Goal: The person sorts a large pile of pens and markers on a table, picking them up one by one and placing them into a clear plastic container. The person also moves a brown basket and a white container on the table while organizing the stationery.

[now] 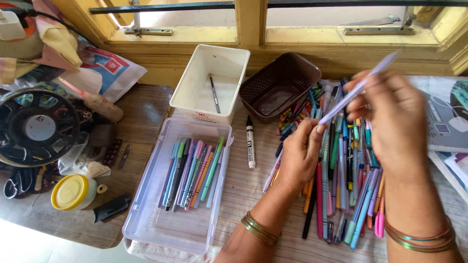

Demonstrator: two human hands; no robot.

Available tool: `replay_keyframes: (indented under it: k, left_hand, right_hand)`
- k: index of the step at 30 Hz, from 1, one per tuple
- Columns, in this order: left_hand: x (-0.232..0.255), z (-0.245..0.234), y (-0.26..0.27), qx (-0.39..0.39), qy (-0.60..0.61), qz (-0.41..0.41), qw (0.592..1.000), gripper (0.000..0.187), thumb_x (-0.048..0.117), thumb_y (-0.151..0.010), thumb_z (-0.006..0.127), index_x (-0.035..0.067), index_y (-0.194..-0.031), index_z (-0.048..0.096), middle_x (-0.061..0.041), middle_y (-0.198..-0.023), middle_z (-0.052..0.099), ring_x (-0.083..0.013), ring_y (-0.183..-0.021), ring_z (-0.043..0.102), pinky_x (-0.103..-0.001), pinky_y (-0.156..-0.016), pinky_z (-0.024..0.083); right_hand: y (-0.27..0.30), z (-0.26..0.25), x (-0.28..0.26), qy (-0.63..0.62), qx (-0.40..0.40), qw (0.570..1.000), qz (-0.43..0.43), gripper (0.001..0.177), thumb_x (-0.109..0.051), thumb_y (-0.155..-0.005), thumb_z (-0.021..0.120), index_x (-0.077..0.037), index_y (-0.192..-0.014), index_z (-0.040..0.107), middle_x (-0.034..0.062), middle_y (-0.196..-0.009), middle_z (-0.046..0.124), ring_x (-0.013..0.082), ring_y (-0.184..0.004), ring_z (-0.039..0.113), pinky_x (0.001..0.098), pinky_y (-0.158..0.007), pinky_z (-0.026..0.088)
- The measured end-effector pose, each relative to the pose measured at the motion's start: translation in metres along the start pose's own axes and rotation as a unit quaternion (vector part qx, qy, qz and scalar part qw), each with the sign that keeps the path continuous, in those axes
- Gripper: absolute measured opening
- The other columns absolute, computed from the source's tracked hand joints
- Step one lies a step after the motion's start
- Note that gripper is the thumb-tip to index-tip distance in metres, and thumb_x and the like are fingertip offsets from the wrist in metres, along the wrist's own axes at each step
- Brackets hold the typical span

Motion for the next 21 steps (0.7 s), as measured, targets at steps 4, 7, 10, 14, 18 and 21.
replay_keyframes:
  k: [4,7,10,14,18,21]
  left_hand:
    - [-0.007,0.001,0.002,0.031,-0.039,0.034,0.998,0.021,0.023,-0.11,0.055,0.007,-0.111,0.068,-0.007,-0.07,0.057,-0.015,-0.064,0.055,-0.033,-0.062,0.048]
    - [-0.023,0.006,0.002,0.085,-0.122,0.112,0.983,0.016,0.02,-0.107,0.06,0.007,-0.111,0.068,-0.013,-0.082,0.066,-0.024,-0.076,0.064,-0.038,-0.069,0.052]
    - [-0.037,0.01,-0.004,0.065,0.003,0.084,0.994,0.016,0.018,-0.106,0.061,0.008,-0.116,0.066,-0.018,-0.096,0.069,-0.0329,-0.085,0.067,-0.04,-0.076,0.053]
    - [-0.032,0.006,-0.001,0.015,0.052,-0.004,0.999,0.02,0.02,-0.104,0.059,0.01,-0.118,0.068,-0.016,-0.1,0.07,-0.0312,-0.087,0.069,-0.039,-0.079,0.055]
    - [-0.007,-0.004,0.006,0.05,-0.084,0.09,0.991,0.015,0.018,-0.104,0.062,0.007,-0.113,0.069,-0.016,-0.101,0.072,-0.0348,-0.095,0.07,-0.042,-0.086,0.055]
    - [0.003,-0.004,0.0,0.058,-0.1,0.09,0.989,0.014,0.017,-0.102,0.063,0.008,-0.109,0.071,-0.015,-0.095,0.072,-0.0354,-0.089,0.069,-0.043,-0.082,0.054]
  right_hand:
    - [0.003,0.01,-0.024,-0.1,0.033,0.993,-0.055,0.016,-0.017,-0.123,0.058,-0.004,-0.117,0.065,0.0137,-0.104,0.072,0.0132,-0.08,0.068,0.0261,-0.072,0.06]
    - [0.005,0.043,-0.028,-0.082,-0.024,0.996,-0.035,0.015,-0.018,-0.12,0.056,-0.004,-0.123,0.061,0.0166,-0.105,0.074,0.0139,-0.078,0.069,0.0292,-0.076,0.062]
    - [0.016,0.101,-0.023,-0.078,-0.12,0.989,-0.037,0.033,-0.015,-0.111,0.057,-0.008,-0.142,0.048,0.0153,-0.101,0.074,0.0152,-0.083,0.075,0.0262,-0.067,0.064]
    - [0.034,0.172,-0.016,0.001,-0.197,0.978,-0.063,0.062,-0.01,-0.1,0.065,-0.011,-0.154,0.035,0.0066,-0.105,0.071,0.0103,-0.07,0.074,0.0246,-0.056,0.062]
    - [0.047,0.213,-0.003,0.113,-0.316,0.942,0.013,0.013,-0.011,-0.1,0.065,-0.006,-0.11,0.071,0.011,-0.077,0.079,0.0123,-0.058,0.071,0.0279,-0.051,0.055]
    - [0.046,0.233,0.013,0.192,-0.361,0.912,0.029,0.017,-0.011,-0.094,0.062,-0.007,-0.104,0.075,0.0166,-0.077,0.077,0.0251,-0.061,0.071,0.0367,-0.057,0.057]
Point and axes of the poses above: each hand's wrist, its own y-axis away from the middle knuckle, its own z-axis out of the palm, x = y × z, the point moved 1 cm from there along -y, towards the middle knuckle
